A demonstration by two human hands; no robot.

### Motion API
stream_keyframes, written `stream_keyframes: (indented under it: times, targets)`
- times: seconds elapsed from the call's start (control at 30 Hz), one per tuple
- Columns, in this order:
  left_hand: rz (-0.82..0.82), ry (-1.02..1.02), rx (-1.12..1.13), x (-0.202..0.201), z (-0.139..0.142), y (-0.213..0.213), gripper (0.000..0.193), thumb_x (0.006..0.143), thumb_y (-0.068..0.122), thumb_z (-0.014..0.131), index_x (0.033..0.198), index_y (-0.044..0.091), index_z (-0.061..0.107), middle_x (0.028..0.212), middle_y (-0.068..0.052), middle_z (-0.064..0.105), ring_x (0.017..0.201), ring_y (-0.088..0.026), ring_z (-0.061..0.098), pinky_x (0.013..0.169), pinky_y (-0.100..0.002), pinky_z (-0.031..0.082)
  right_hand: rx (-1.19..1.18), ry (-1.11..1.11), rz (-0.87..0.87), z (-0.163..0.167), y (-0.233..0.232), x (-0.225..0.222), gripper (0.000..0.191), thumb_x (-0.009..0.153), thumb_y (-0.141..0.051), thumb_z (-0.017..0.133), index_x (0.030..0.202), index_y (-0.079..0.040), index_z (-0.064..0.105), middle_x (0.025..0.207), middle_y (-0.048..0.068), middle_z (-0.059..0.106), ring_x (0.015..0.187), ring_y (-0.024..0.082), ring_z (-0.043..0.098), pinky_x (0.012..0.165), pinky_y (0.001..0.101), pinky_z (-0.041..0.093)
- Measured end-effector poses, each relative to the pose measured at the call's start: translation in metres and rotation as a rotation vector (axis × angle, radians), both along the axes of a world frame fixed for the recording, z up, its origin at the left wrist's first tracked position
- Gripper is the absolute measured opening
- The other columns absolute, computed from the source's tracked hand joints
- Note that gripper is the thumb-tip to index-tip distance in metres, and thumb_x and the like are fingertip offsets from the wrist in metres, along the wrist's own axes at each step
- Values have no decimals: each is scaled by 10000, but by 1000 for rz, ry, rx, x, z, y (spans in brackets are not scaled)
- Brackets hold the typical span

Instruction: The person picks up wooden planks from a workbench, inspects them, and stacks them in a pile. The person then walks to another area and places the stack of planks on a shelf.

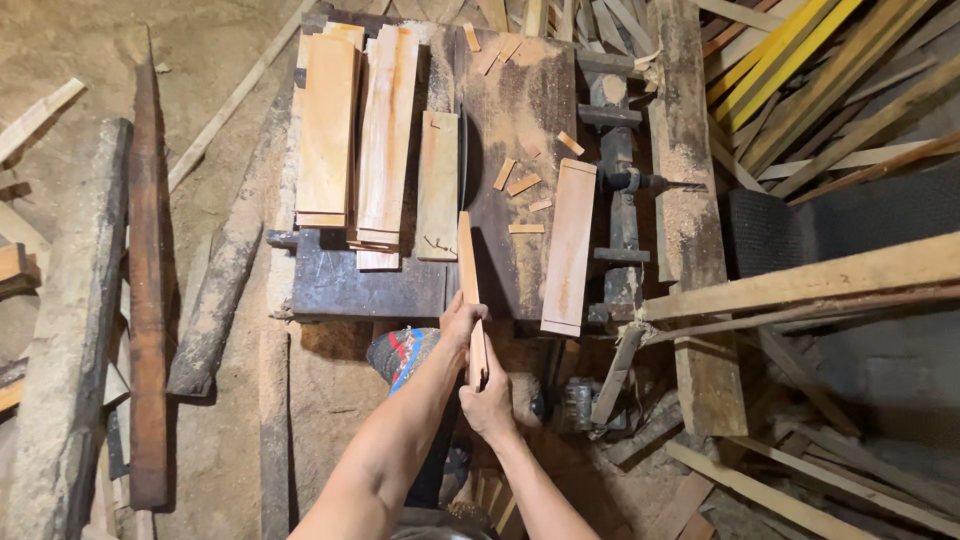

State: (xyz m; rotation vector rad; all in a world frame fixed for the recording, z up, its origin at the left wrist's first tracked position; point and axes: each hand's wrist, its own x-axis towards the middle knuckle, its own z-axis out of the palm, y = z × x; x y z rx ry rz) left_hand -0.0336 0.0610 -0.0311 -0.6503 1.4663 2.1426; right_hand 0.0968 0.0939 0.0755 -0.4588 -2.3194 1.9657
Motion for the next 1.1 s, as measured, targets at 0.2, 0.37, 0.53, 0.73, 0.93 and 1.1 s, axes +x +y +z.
stream_keyframes:
  times: [0.2, 0.37, 0.53, 0.73, 0.93, 1.1]
  targets:
    - [108, -40, 7, -13, 2, 10, 670, 604, -21, 680, 1263, 89, 714, 803, 5, 670, 641, -108, 564, 562, -258, 471, 50, 2, 55, -2, 13, -17, 895, 679, 95, 498, 1557, 27, 340, 1518, 207, 526, 1425, 229, 503, 1143, 288, 393]
    - [161, 0, 74, -20, -8, 15, 738, 604, -50, 668, 1332, 71, 696, 813, 27, 673, 632, -93, 556, 560, -247, 476, 23, -35, 67, 2, 17, -26, 908, 665, 79, 493, 1558, 26, 339, 1493, 200, 548, 1375, 217, 527, 1100, 285, 412]
    - [166, 14, 32, -28, -18, 16, 717, 620, -55, 680, 1332, 28, 688, 854, 20, 696, 663, -82, 575, 588, -235, 489, -34, -68, 62, 4, 16, -34, 915, 669, 67, 477, 1572, 26, 338, 1466, 193, 576, 1309, 210, 547, 1056, 269, 421]
    - [148, -11, -54, -34, -19, 15, 801, 598, -26, 714, 1393, 6, 621, 913, -13, 716, 705, -100, 600, 627, -241, 503, -56, 30, 98, -1, 19, -39, 908, 668, 62, 482, 1563, 52, 326, 1490, 191, 541, 1383, 188, 498, 1127, 266, 369]
    - [163, -20, -111, -35, -19, 20, 856, 567, -11, 741, 1410, -25, 592, 1007, -31, 753, 761, -109, 641, 679, -240, 529, 12, -64, 103, -3, 25, -41, 924, 656, 38, 502, 1565, 37, 338, 1428, 190, 594, 1286, 192, 566, 1060, 258, 433]
    - [161, -32, -107, -37, -16, 18, 836, 572, -8, 722, 1402, 2, 619, 980, -47, 753, 739, -115, 640, 651, -249, 530, -7, -5, 123, -2, 26, -46, 929, 660, 33, 505, 1568, 49, 312, 1480, 197, 557, 1347, 186, 534, 1081, 259, 416]
